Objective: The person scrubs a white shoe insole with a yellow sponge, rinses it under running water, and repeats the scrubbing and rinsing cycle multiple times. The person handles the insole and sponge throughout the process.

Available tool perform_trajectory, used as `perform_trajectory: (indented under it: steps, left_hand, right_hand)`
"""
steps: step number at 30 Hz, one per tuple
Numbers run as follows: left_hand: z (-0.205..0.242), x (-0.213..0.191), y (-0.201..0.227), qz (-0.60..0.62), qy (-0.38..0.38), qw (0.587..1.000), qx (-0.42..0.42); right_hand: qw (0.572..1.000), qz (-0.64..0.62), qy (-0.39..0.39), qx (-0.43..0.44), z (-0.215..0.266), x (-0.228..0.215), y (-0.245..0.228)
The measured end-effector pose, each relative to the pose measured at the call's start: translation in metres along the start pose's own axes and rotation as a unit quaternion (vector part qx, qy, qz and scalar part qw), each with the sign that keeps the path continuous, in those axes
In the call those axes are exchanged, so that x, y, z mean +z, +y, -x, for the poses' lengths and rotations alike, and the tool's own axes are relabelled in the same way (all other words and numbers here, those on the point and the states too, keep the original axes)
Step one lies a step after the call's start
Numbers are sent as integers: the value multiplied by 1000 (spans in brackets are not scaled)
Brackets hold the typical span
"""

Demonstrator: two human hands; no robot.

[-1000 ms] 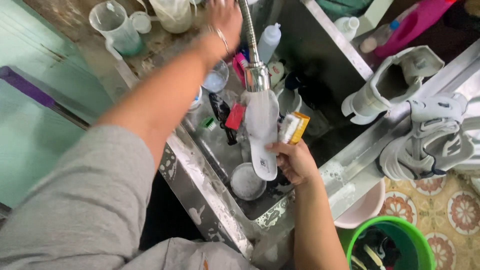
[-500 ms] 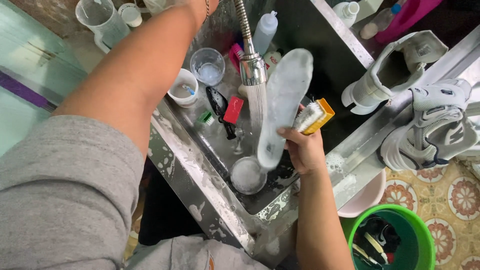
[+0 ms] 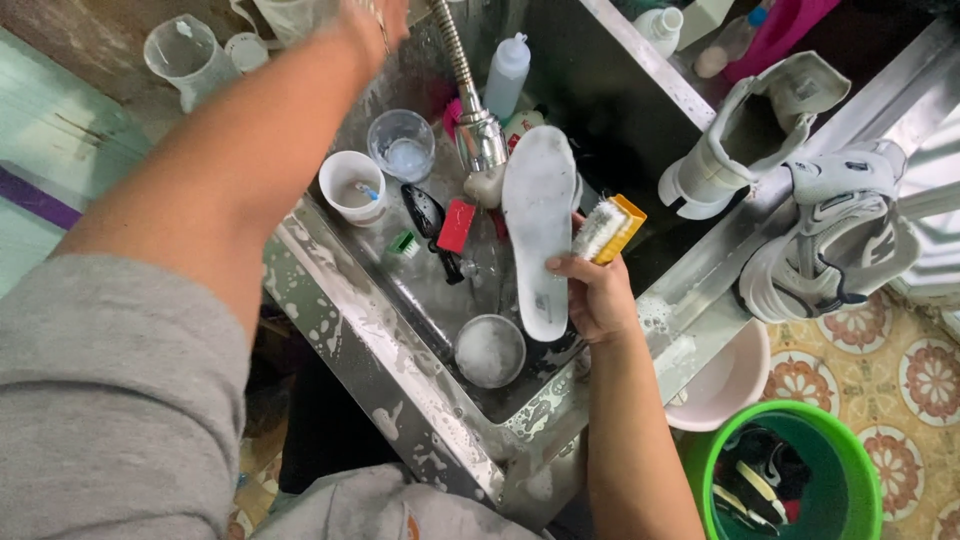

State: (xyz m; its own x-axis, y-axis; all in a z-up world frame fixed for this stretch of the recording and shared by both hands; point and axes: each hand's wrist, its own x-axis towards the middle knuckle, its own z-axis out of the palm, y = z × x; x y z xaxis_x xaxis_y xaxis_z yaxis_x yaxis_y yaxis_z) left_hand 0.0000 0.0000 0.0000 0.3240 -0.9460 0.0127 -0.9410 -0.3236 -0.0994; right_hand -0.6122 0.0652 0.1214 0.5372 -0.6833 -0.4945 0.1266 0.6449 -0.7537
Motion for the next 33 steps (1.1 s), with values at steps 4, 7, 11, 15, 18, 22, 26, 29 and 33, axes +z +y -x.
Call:
perform_trajectory:
  steps: [4,7,11,15,18,22,26,29,33]
  left_hand:
    - [158,-154,152,161,-98,981,-48]
    - [231,-91,180,601,-184,744,-225]
    - [312,-53,203,791,-191,519,-261]
    - [372,-115,209,807,-115,478,-329]
    - [414,-145,215,809,-94,452,-364]
    - [472,-168,238,806,-72,475,-347]
    - [511,-165,278,829,-60,449,-326]
    - [530,-166,310,865,-82,379,-318]
    - [539,-159,336,894,-16,336,-297]
  right_hand:
    - [995,61,-49,64,5,1,-9]
    - [995,59,-56,50,3,2,4]
    - [982,126,-120,71,27,33,-13]
    - [983,162,-77,-28,15,20,1]
    - [960,221,33,-171,-1,-8,5]
    - [832,302,68,-460,-38,-73,33]
    - [829,251,27,-498,-14,-56,50]
    - [860,243,-77,-443,59,-13,55]
    - [845,368,-165,-352,148,40,66]
